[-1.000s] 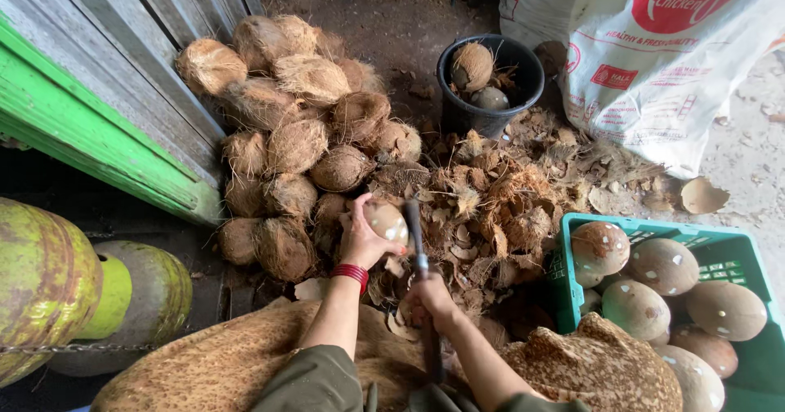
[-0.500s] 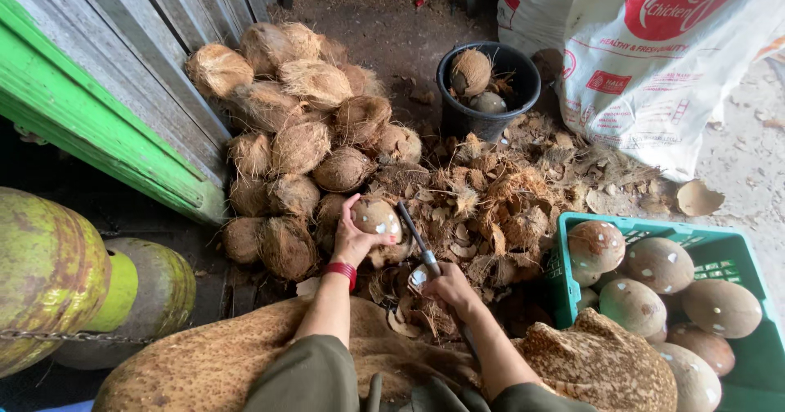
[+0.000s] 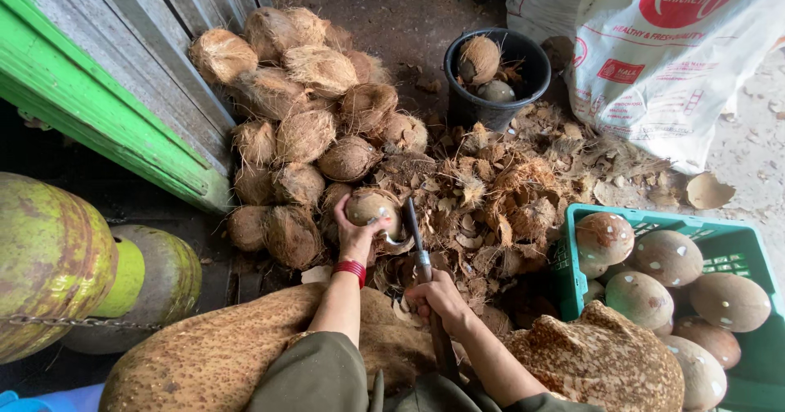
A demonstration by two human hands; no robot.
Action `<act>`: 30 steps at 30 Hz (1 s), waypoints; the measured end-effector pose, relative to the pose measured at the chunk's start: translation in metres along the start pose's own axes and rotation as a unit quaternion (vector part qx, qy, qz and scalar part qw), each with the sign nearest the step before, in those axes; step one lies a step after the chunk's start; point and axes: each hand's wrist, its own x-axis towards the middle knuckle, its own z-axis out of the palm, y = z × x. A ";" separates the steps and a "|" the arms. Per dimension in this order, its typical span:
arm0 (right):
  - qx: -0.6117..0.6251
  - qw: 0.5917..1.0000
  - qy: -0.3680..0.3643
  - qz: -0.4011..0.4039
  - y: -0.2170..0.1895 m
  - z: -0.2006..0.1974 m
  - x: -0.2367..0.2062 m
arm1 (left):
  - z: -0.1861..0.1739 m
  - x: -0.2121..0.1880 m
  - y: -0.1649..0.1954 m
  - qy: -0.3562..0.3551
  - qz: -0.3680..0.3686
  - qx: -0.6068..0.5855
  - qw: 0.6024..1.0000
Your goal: The person sits on the ground and husks coconuts one at a time, holding each coconut in one hand and chopping off the fibrous husk with a machete. Husked coconuts are placed into a green plastic crate, and discarded husks pile on the ground.
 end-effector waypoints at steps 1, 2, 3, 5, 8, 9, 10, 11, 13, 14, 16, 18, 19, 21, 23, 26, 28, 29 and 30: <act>-0.006 1.000 0.004 -0.004 -0.004 0.000 -0.003 | -0.005 0.001 -0.002 0.008 -0.023 -0.044 0.999; -0.014 1.000 0.008 -0.010 -0.008 -0.001 -0.005 | -0.010 0.002 -0.003 0.001 -0.031 -0.042 0.999; -0.021 1.000 0.012 -0.017 -0.011 -0.004 -0.005 | -0.015 0.005 -0.004 -0.006 -0.039 -0.041 0.998; -0.058 0.997 0.020 -0.043 -0.015 -0.011 -0.002 | -0.022 0.011 -0.002 -0.046 -0.061 -0.030 0.997; -0.090 0.994 0.034 -0.055 -0.014 -0.021 0.005 | -0.021 0.020 0.006 -0.121 -0.057 0.029 0.991; -0.095 0.993 0.040 -0.055 -0.013 -0.022 0.007 | -0.016 0.022 0.008 -0.131 -0.028 0.069 0.989; -0.086 0.995 0.030 -0.028 -0.011 -0.023 0.008 | -0.010 0.021 0.010 -0.142 -0.001 0.109 0.984; -0.078 0.997 0.022 -0.001 -0.010 -0.023 0.008 | -0.005 0.020 0.010 -0.128 0.008 0.153 0.980; -0.068 0.997 0.015 0.020 -0.011 -0.022 0.007 | 0.004 0.018 0.009 -0.102 0.031 0.237 0.966; -0.067 0.997 0.016 0.018 -0.013 -0.022 0.005 | 0.006 0.017 0.009 -0.106 0.048 0.254 0.960; -0.093 0.995 0.028 -0.011 -0.020 -0.022 0.002 | 0.008 0.017 0.009 -0.111 0.078 0.289 0.948; -0.146 0.985 0.054 -0.069 -0.029 -0.023 0.001 | 0.007 0.019 0.009 -0.141 0.082 0.331 0.929; -0.139 0.981 0.063 -0.122 -0.033 -0.023 0.001 | 0.006 0.020 0.010 -0.155 0.082 0.351 0.920; -0.122 0.964 0.079 -0.221 -0.036 -0.023 0.007 | 0.007 0.021 0.010 -0.146 0.070 0.353 0.921; -0.091 0.931 0.085 -0.343 -0.032 -0.018 0.016 | 0.010 0.019 0.011 -0.136 0.060 0.356 0.922; -0.021 0.992 0.049 -0.113 -0.014 -0.014 0.033 | 0.017 0.015 0.014 -0.128 0.042 0.355 0.925; -0.003 0.999 0.039 0.031 0.001 -0.015 0.041 | 0.018 0.013 0.015 -0.135 0.020 0.357 0.924; -0.016 0.999 0.047 0.020 0.006 -0.015 0.045 | 0.018 0.014 0.016 -0.150 0.048 0.337 0.928; -0.030 0.998 0.054 0.015 0.011 -0.014 0.047 | 0.015 0.014 0.016 -0.165 0.072 0.316 0.932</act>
